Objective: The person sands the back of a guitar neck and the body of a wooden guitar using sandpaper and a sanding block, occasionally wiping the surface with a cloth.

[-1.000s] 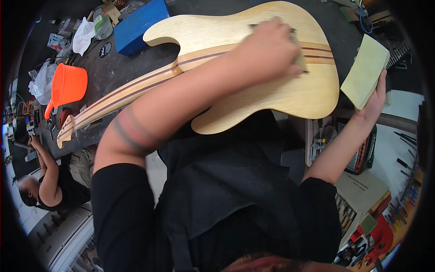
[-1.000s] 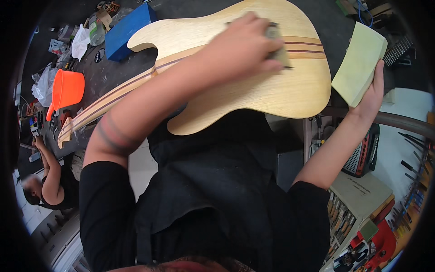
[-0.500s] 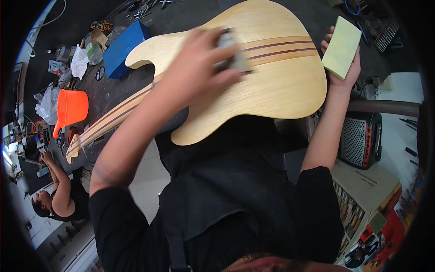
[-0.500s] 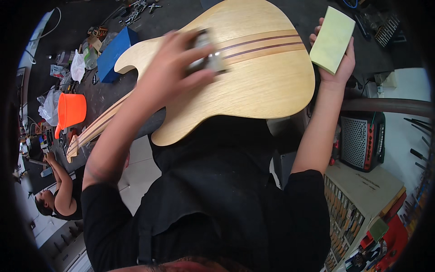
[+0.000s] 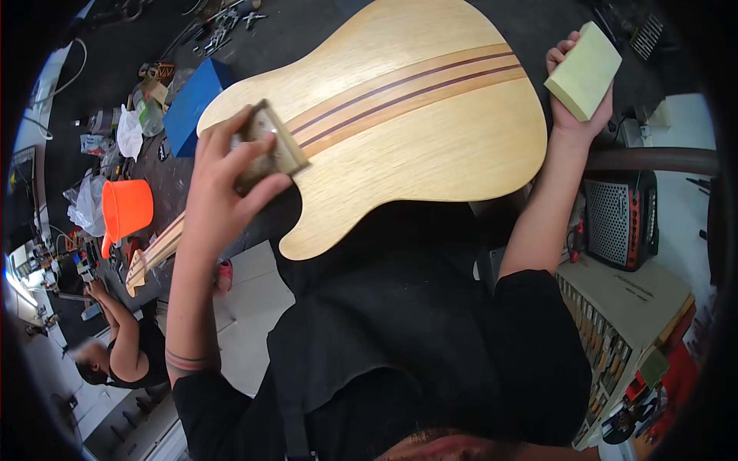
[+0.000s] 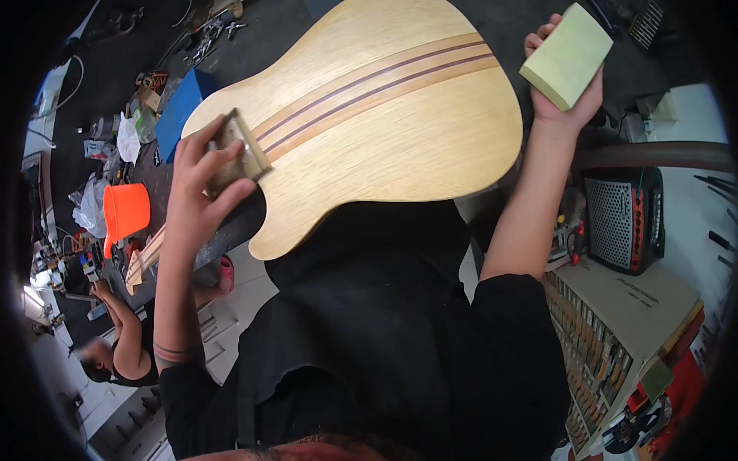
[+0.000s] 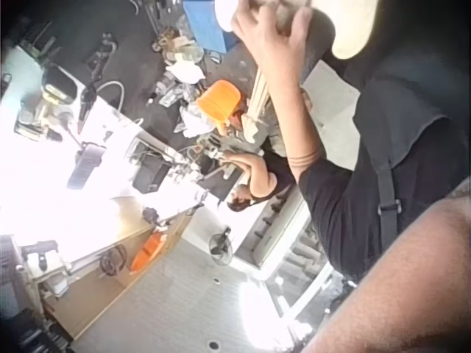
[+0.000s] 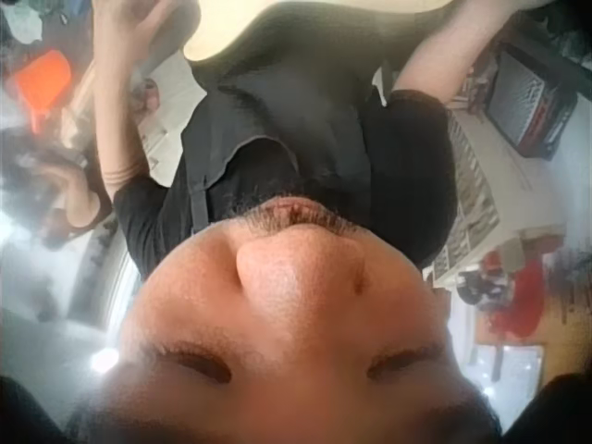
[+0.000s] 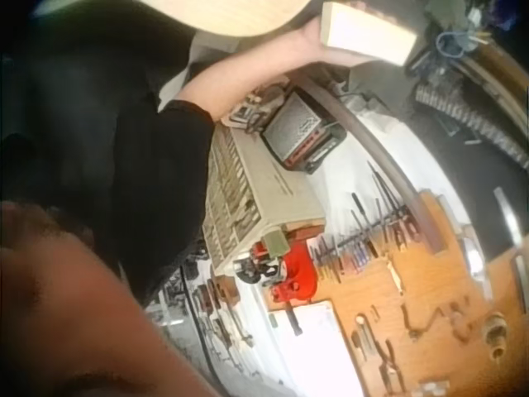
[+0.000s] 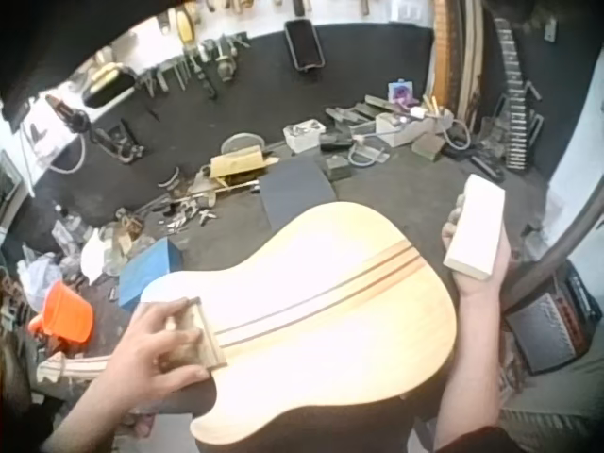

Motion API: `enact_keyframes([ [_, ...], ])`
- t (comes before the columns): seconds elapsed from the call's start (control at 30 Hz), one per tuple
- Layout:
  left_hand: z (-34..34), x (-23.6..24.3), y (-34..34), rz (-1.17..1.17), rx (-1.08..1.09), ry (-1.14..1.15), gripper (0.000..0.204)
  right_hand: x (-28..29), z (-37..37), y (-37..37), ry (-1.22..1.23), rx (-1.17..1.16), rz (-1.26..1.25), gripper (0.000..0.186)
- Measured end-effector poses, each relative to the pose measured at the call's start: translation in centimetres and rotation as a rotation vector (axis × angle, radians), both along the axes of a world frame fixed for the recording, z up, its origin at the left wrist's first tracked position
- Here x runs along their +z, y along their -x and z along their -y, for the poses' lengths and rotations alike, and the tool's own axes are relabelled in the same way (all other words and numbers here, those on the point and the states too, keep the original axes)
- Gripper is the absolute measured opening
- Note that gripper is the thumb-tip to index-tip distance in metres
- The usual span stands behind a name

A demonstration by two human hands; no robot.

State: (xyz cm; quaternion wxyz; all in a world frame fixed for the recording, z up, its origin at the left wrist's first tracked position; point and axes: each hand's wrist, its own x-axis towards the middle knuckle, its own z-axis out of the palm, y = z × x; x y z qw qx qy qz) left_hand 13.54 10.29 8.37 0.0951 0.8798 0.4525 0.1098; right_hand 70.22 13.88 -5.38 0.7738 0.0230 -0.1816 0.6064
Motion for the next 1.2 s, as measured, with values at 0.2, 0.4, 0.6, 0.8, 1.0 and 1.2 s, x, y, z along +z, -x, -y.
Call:
enact_keyframes([
  [0.2, -0.8, -4.0, -20.8, 0.169, -0.388, -0.146, 0.048, -1.5, -1.9, 0.5, -0.083, -0.053, 0.134, 0.059],
  [0.4, 0.8, -2.7, -19.9, 0.127, -0.376, -0.12, 0.048, 0.0, -3.4, -0.5, -0.058, -0.095, 0.183, 0.048],
  [0.6, 7.8, -0.1, -2.9, -0.034, -0.194, 0.016, 0.062, 5.9, -4.6, 5.4, -0.141, 0.117, 0.174, 0.048],
  [0.8, 5.5, -2.9, -15.8, 0.148, -0.32, -0.109, 0.059, 5.2, -5.3, 8.3, -0.065, 0.273, 0.218, 0.049],
  [1.0, 5.1, -4.9, -22.1, 0.239, -0.381, -0.179, 0.057, 4.1, -5.6, 6.6, 0.008, 0.274, 0.204, 0.052],
  [1.2, 12.1, -0.2, -1.5, 0.048, -0.074, 0.007, 0.065, 4.0, -5.2, 6.2, -0.049, 0.306, 0.221, 0.051],
])
